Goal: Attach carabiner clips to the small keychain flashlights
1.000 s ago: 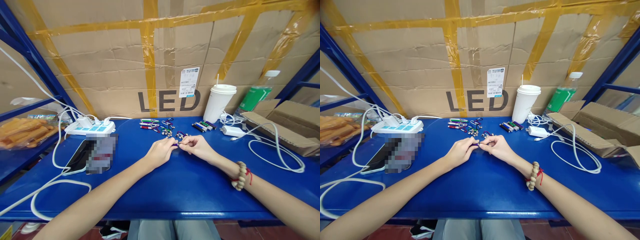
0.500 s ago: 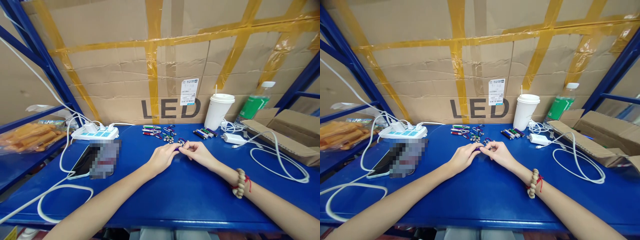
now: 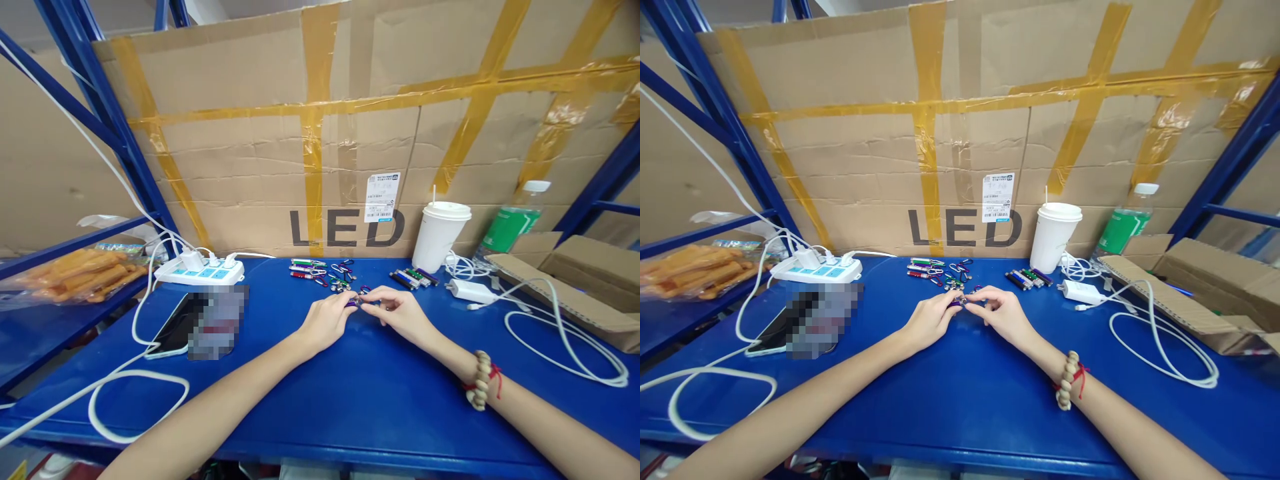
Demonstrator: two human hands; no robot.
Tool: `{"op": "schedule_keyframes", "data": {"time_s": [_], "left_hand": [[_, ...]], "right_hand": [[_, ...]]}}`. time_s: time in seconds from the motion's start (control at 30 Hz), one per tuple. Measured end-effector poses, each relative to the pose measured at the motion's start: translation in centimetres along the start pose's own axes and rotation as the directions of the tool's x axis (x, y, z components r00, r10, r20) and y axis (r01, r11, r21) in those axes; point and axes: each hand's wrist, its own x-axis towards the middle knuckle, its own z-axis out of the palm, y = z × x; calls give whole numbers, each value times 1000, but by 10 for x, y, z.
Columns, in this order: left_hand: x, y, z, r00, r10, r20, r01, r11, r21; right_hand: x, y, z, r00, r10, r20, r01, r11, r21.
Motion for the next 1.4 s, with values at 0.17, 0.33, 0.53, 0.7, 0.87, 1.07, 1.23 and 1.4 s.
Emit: {"op": "schedule_keyframes", "data": {"time_s": [0.17, 0.33, 0.53, 0.7, 0.87, 1.07, 1.23, 1.4], "left_hand": [[0, -5, 3, 998, 57, -21, -56, 998, 40], [0, -6, 4, 992, 119, -39, -117, 992, 56], [0, -5, 3, 991, 130, -30, -128, 990, 51], [-1, -5, 2, 987, 158, -16, -157, 986, 62], [-2, -2, 2, 989, 145, 8, -146, 989, 27], [-5, -1, 2, 989, 139, 50, -139, 990, 4], [-7, -4, 4, 960, 280, -7, -279, 958, 62], [-6, -5, 5, 902, 416, -119, -402, 907, 126]], "right_hand": [[0, 2, 3, 997, 49, 51, -57, 987, 153], [-1, -3, 6, 995, 101, -13, -98, 985, 144], [0, -4, 6, 994, 103, -33, -98, 987, 127], [0, -2, 6, 988, 143, -55, -132, 978, 164], [-2, -4, 7, 985, 170, -42, -154, 956, 250], [-7, -1, 3, 990, 132, 52, -141, 962, 232], [-10, -1, 2, 992, 88, 90, -101, 984, 149], [-11, -6, 2, 995, -65, 74, 68, 997, -40]]}}
